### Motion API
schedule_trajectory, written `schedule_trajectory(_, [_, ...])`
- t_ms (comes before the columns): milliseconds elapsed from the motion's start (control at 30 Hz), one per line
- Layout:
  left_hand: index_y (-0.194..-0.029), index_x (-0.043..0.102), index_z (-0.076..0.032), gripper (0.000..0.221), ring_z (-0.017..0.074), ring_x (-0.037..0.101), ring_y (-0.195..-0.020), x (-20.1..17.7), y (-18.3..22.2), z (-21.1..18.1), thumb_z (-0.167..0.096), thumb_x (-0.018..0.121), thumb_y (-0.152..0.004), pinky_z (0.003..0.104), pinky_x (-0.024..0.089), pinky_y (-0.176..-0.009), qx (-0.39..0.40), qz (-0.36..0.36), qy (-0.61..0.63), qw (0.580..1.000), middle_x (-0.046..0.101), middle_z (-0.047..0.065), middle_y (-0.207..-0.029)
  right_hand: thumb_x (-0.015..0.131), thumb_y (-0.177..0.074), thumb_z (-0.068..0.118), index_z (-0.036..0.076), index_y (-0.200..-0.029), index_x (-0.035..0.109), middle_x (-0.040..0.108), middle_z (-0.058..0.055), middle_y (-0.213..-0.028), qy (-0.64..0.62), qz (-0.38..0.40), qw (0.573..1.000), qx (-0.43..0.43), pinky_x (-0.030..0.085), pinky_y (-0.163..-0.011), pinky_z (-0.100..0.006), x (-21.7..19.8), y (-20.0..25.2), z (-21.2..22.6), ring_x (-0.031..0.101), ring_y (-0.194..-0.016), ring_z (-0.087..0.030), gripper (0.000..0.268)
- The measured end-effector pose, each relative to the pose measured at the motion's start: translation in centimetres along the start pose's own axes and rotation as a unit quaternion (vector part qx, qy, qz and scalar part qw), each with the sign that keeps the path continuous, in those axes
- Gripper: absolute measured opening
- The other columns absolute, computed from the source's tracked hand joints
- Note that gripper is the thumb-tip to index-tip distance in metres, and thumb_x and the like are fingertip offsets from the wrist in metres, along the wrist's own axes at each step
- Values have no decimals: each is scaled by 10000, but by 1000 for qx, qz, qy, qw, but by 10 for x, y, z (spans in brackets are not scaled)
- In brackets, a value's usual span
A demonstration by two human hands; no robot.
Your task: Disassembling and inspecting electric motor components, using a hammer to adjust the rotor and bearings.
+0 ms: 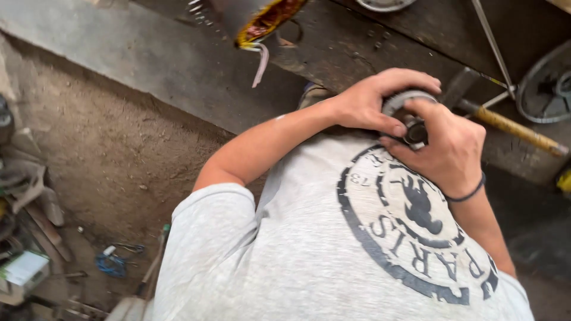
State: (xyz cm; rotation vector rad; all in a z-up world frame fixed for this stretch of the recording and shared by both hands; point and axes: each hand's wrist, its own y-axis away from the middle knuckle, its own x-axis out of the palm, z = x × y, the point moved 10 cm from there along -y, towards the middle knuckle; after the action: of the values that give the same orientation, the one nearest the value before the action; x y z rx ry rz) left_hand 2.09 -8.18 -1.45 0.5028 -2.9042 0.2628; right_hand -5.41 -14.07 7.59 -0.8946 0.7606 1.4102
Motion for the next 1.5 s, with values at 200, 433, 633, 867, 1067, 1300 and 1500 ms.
schedule_trajectory(200, [-1273, 653, -160, 459, 144, 632, -1138, 0, -12, 23, -535, 528, -1039, 311, 508, -1026, -94, 58, 213, 971, 685, 42, -1216, 932, -1010, 350, 123, -946, 706, 732, -2, -876, 67, -39, 997, 2, 449, -630, -329, 3, 2, 0, 677, -722, -193, 327])
schedule_trajectory(433, [-1014, 687, -121, 570, 117, 594, -983, -3, -3, 71, -616, 412, -955, 313, 475, -945, -159, -13, 94, 983, 705, 4, -1059, 879, -932, 260, 136, -901, 745, 727, 5, -793, 131, -95, 987, 2, 445, -582, -321, -9, 1, -6, 676, -657, -174, 185])
schedule_trajectory(633, [-1449, 478, -87, 672, 176, 548, -1294, 7, 23, 23, -552, 659, -998, 360, 460, -1134, -30, 23, 173, 984, 594, 66, -1385, 712, -982, 302, 35, -858, 814, 742, -102, -763, 153, -115, 980, -64, 443, -582, -377, -53, -11, 6, 640, -605, -269, 311])
schedule_trajectory(867, [-1147, 690, -160, 469, 263, 640, -1225, -16, 31, -33, -583, 541, -1009, 449, 516, -1037, 42, -1, 27, 999, 718, 61, -1208, 707, -1050, 360, 91, -749, 715, 575, -41, -601, 205, -79, 965, -141, 334, -543, -360, -73, -8, 35, 536, -516, -241, 404])
schedule_trajectory(1067, [-1376, 591, -142, 474, 181, 617, -1317, -1, -19, -44, -498, 448, -1098, 345, 460, -1168, 87, -24, 27, 996, 658, 44, -1387, 776, -1063, 336, 120, -793, 727, 586, -39, -633, 207, -72, 969, -117, 330, -566, -367, -62, -3, 39, 554, -558, -263, 349])
schedule_trajectory(1300, [-1529, 454, -234, 800, 217, 554, -1487, 9, 9, -53, -781, 234, -990, 387, 431, -1205, -10, 21, -105, 994, 570, 46, -1580, 764, -1098, 389, 86, -881, 789, 672, -61, -722, 192, -97, 975, -49, 377, -649, -389, -55, 18, 15, 631, -637, -311, 373])
schedule_trajectory(1500, [-957, 734, -41, 480, 114, 710, -594, -2, 86, -58, -444, 491, -1049, 213, 545, -600, -43, 94, 154, 983, 717, 62, -681, 793, -927, 263, 85, -783, 754, 633, -55, -647, 176, -72, 980, -67, 394, -550, -366, -38, 11, 29, 590, -556, -248, 231])
